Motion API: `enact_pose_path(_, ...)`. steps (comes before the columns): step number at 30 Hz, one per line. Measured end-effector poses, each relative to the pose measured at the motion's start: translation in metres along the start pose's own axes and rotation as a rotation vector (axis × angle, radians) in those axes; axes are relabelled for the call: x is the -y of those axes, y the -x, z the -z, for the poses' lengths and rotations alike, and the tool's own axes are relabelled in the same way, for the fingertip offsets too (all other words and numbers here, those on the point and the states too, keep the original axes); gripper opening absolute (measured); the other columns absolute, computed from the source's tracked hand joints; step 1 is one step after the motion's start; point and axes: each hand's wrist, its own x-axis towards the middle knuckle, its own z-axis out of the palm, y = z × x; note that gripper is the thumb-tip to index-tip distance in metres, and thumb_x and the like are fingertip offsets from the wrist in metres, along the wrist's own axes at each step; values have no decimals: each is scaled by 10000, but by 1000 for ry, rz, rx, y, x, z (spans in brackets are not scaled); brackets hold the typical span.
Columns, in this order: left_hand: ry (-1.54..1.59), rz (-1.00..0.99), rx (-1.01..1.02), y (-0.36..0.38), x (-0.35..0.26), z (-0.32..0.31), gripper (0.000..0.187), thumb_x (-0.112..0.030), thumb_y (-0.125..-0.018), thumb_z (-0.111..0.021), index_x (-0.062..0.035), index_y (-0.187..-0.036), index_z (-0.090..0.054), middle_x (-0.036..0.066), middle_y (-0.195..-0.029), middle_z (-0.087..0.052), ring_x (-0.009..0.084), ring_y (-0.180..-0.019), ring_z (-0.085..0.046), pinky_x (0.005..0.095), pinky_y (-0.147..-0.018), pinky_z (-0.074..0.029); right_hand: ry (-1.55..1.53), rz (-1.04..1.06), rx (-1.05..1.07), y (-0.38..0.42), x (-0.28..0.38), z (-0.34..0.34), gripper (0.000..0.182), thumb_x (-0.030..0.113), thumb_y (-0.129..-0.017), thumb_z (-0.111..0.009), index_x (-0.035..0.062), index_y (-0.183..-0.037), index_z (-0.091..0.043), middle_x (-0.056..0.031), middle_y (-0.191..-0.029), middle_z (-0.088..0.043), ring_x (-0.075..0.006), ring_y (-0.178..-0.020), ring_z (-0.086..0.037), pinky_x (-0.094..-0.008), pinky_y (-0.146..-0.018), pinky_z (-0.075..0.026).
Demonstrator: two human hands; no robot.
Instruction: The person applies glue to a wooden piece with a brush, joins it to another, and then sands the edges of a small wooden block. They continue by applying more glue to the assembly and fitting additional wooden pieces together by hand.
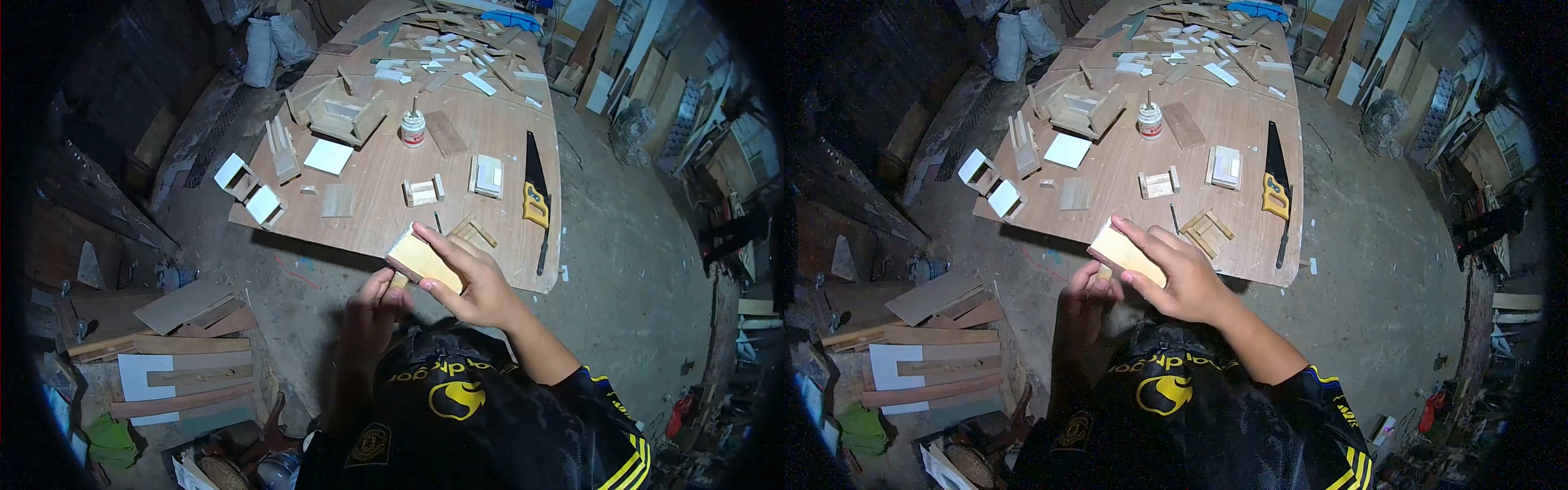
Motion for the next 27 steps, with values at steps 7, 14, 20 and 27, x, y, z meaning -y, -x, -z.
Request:
enact_pose_path(7,69,-7,-197,-3,38,-8,353,-324,-1009,-435,-11,-1153,-512,57,-761,-585,145,-686,-577,284,-628,-477,95,-194,187,-4,10,11,624,151,-843,-655,43,-1409,-416,-190,-1024,-602,-285,-884,-594,-334,-797,-455)
enact_pose_path(14,660,4,-234,-20,14,-10,337,-362,-986,-442,-49,-1109,-441,152,-858,-627,229,-693,-627,323,-653,-511,-38,-155,-186,18,-25,21,628,177,-866,-631,61,-1430,-382,-202,-1131,-600,-306,-996,-606,-360,-878,-456)
enact_pose_path(20,594,-60,-121,-33,27,-32,349,-316,-1016,-357,0,-1151,-417,188,-1070,-598,252,-978,-611,354,-861,-482,-43,-72,-122,11,-22,22,632,108,-844,-636,59,-1423,-387,-208,-1187,-578,-338,-1032,-583,-371,-912,-437)
enact_pose_path(27,608,-157,-133,-43,20,-72,250,-136,-992,-447,14,-1177,-523,116,-1147,-585,198,-1055,-567,343,-945,-442,-25,-96,-170,9,-42,24,686,142,-817,-699,148,-1430,-389,-155,-956,-576,-319,-818,-596,-337,-728,-474)
